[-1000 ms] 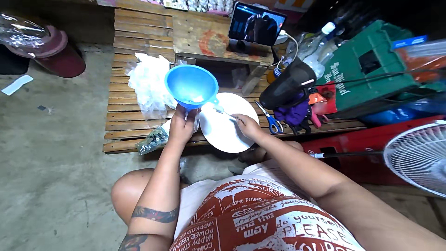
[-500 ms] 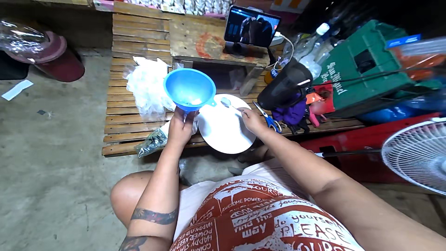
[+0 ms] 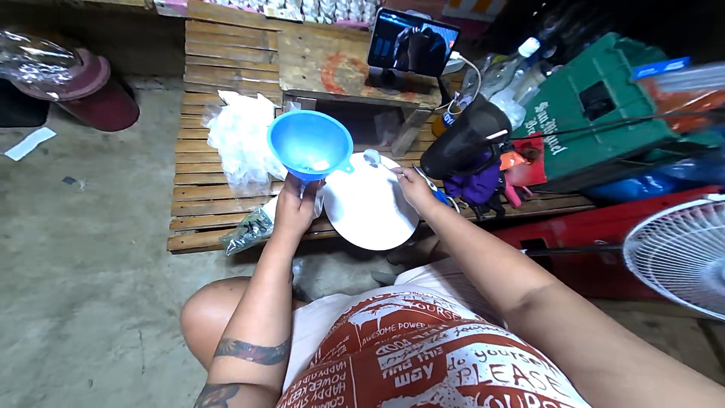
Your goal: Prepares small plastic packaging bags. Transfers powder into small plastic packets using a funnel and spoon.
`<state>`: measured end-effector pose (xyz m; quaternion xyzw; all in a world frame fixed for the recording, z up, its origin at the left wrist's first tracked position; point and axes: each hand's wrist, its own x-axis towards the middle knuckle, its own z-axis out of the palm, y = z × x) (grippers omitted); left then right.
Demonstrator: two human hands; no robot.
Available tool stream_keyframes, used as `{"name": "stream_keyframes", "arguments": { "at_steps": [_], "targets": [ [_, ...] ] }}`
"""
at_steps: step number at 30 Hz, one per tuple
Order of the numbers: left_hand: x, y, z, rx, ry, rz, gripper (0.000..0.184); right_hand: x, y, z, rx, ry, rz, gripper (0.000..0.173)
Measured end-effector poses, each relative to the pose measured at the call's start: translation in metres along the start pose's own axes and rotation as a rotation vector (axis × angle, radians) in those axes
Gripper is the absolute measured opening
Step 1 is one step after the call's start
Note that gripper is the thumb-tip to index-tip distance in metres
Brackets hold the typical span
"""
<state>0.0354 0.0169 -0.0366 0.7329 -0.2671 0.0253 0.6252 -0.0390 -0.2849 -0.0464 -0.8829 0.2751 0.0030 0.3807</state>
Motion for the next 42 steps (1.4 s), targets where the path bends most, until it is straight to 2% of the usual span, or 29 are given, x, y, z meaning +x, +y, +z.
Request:
{"name": "stream_keyframes", "arguments": {
  "at_steps": [2, 6, 11, 17, 19, 23, 27, 30, 34, 36, 38, 42],
  "targets": [
    [0.001, -0.001, 0.0, 0.009, 0.006, -0.001, 0.036, 0.001, 0.002, 0.008, -0.002, -0.02, -0.017, 0.038],
    [0.001, -0.004, -0.001, 0.019, 0.001, 0.0, 0.036, -0.004, 0.007, 0.016, -0.004, -0.185, -0.137, 0.036],
    [-0.001, 0.0, -0.001, 0.024, 0.016, -0.003, 0.035, -0.006, 0.008, -0.006, -0.044, -0.385, -0.278, 0.031],
    [0.0, 0.0, 0.001, 0.034, 0.007, -0.009, 0.035, 0.01, 0.002, -0.001, 0.114, -0.128, -0.112, 0.035],
    [0.0, 0.0, 0.0, 0.036, 0.01, -0.01, 0.034, 0.014, 0.001, 0.008, 0.118, -0.103, -0.065, 0.035],
    [0.001, -0.004, -0.001, 0.007, 0.006, -0.005, 0.035, 0.008, 0.002, 0.013, 0.023, -0.265, -0.116, 0.034],
    [0.0, -0.005, -0.002, -0.01, 0.02, 0.019, 0.034, 0.001, -0.001, -0.009, -0.048, -0.466, -0.139, 0.03],
    [0.0, -0.004, -0.001, 0.0, 0.015, 0.023, 0.035, 0.007, -0.002, -0.017, 0.001, -0.401, -0.094, 0.029],
    [0.0, -0.003, 0.0, 0.007, 0.012, 0.004, 0.036, 0.013, -0.022, -0.008, 0.05, -0.226, -0.007, 0.032],
    [0.0, -0.004, 0.0, 0.005, 0.011, -0.01, 0.036, 0.015, -0.026, 0.001, 0.06, -0.203, -0.002, 0.033],
    [0.001, -0.004, -0.001, 0.011, 0.014, -0.011, 0.036, 0.017, -0.022, 0.01, 0.043, -0.234, -0.036, 0.033],
    [0.001, -0.006, -0.002, 0.005, 0.028, 0.012, 0.034, 0.015, -0.01, 0.002, -0.048, -0.416, -0.159, 0.03]
  ]
}}
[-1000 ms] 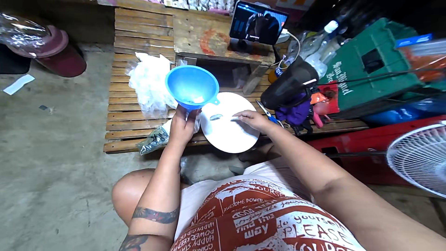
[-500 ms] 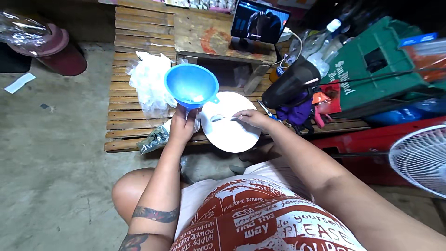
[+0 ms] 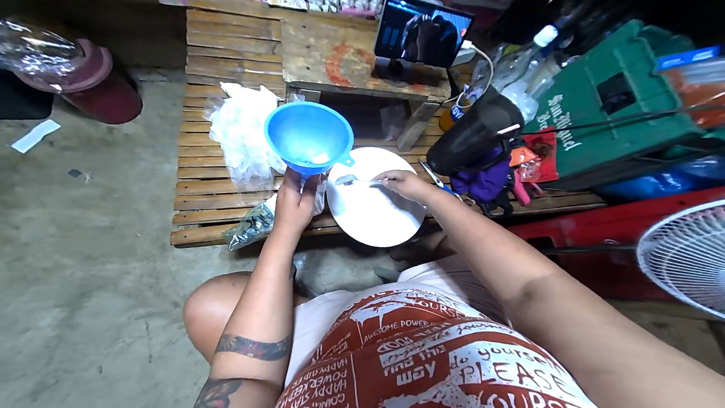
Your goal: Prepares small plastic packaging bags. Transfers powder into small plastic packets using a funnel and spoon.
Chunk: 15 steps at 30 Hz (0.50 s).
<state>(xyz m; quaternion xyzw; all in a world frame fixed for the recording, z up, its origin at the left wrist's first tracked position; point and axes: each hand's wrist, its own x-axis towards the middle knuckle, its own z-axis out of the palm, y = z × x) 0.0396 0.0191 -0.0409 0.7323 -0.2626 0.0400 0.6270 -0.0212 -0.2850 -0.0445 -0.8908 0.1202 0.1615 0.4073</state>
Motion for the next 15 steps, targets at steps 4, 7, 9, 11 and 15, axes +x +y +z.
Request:
{"name": "stream_keyframes", "arguments": {
  "at_steps": [4, 7, 9, 11, 15],
  "targets": [
    [0.0, 0.001, 0.0, -0.004, -0.008, 0.004, 0.034, -0.012, 0.002, -0.022, -0.039, -0.159, -0.03, 0.029],
    [0.0, 0.0, 0.002, -0.009, -0.024, -0.012, 0.035, -0.012, -0.011, -0.024, 0.001, -0.052, 0.006, 0.03],
    [0.0, 0.002, 0.002, -0.001, -0.027, -0.024, 0.035, -0.006, -0.014, -0.016, 0.01, 0.049, -0.001, 0.031],
    [0.0, 0.004, 0.002, 0.01, -0.026, -0.038, 0.037, 0.002, -0.013, -0.007, 0.011, 0.088, -0.007, 0.031],
    [0.001, 0.002, 0.001, 0.009, -0.02, -0.013, 0.034, 0.003, -0.005, -0.003, -0.061, -0.064, -0.081, 0.03]
  ]
}}
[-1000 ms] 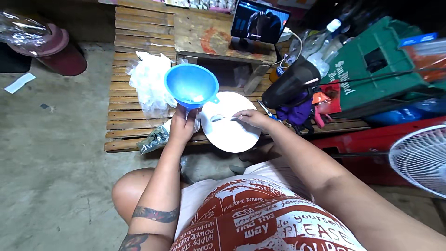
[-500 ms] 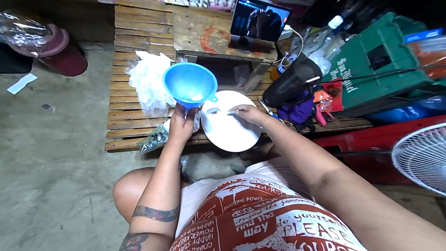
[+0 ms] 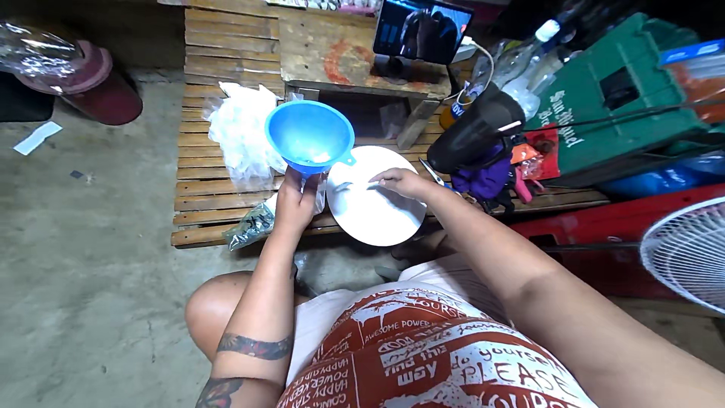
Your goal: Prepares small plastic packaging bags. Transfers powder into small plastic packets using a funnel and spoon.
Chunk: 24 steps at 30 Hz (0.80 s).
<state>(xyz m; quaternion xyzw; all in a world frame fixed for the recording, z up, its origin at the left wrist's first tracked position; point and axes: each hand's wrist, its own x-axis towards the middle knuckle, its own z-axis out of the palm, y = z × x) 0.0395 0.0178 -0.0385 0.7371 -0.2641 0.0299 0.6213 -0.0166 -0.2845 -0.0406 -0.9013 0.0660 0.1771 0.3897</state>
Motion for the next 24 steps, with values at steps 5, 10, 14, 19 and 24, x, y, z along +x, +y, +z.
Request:
{"name": "stream_keyframes", "arguments": {
  "at_steps": [5, 10, 14, 19, 24],
  "targets": [
    [0.0, 0.0, -0.002, -0.014, 0.023, 0.002, 0.034, -0.018, 0.001, -0.026, -0.09, -0.17, -0.001, 0.029],
    [-0.001, 0.001, 0.0, -0.016, 0.048, 0.035, 0.034, -0.01, -0.012, -0.019, -0.07, -0.04, -0.036, 0.029],
    [0.0, 0.001, 0.0, -0.018, 0.061, 0.038, 0.033, 0.0, -0.02, -0.006, -0.129, -0.062, -0.091, 0.031],
    [0.002, 0.0, -0.003, -0.037, 0.062, 0.046, 0.03, -0.014, -0.002, -0.027, -0.228, -0.224, -0.098, 0.031],
    [0.001, 0.0, -0.001, -0.025, 0.049, 0.026, 0.033, -0.015, -0.009, -0.032, -0.126, -0.109, -0.023, 0.03]
  ]
}}
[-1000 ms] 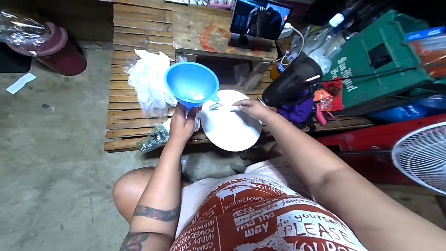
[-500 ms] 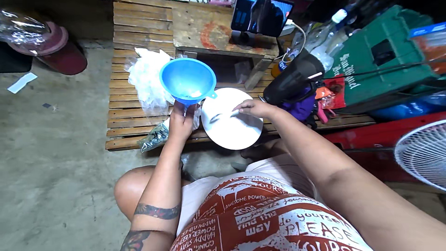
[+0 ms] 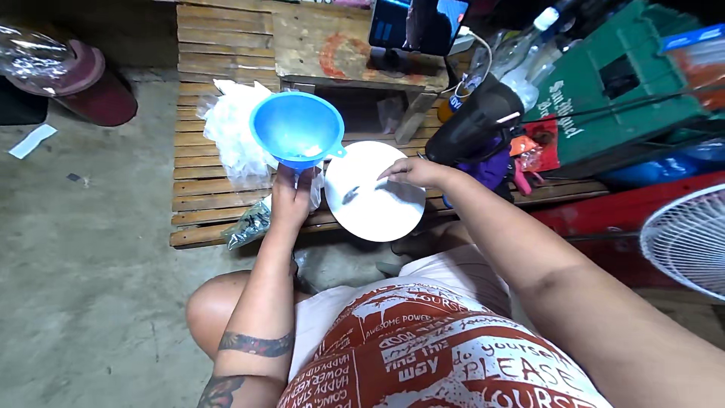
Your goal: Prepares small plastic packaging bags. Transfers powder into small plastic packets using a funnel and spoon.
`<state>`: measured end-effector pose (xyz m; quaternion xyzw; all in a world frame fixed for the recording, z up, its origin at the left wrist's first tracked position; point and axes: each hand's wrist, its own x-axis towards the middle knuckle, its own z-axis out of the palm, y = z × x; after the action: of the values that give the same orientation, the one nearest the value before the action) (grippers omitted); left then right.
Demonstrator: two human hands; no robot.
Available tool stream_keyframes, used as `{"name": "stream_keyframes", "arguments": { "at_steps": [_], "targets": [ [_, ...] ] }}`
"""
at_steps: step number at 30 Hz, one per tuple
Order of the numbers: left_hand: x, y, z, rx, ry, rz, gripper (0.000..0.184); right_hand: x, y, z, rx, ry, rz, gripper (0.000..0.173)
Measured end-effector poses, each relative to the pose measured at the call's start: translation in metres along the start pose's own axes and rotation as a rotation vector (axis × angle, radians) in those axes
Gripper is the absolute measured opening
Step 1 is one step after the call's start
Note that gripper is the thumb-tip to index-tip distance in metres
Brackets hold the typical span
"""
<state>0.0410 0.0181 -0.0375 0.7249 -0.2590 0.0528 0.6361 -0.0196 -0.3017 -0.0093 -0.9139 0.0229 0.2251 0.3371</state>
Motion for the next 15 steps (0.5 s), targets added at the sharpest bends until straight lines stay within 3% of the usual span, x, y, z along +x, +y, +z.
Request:
{"name": "stream_keyframes", "arguments": {
  "at_steps": [4, 11, 15],
  "targets": [
    [-0.001, 0.002, 0.0, 0.024, -0.007, -0.014, 0.033, 0.017, -0.012, 0.018, -0.016, 0.098, -0.025, 0.033],
    [0.0, -0.001, -0.003, -0.013, -0.004, 0.01, 0.031, 0.0, 0.007, 0.001, -0.111, -0.07, -0.051, 0.033],
    [0.0, 0.002, -0.002, -0.003, -0.021, -0.017, 0.033, 0.0, -0.007, -0.006, -0.028, 0.033, 0.003, 0.031]
  ]
}}
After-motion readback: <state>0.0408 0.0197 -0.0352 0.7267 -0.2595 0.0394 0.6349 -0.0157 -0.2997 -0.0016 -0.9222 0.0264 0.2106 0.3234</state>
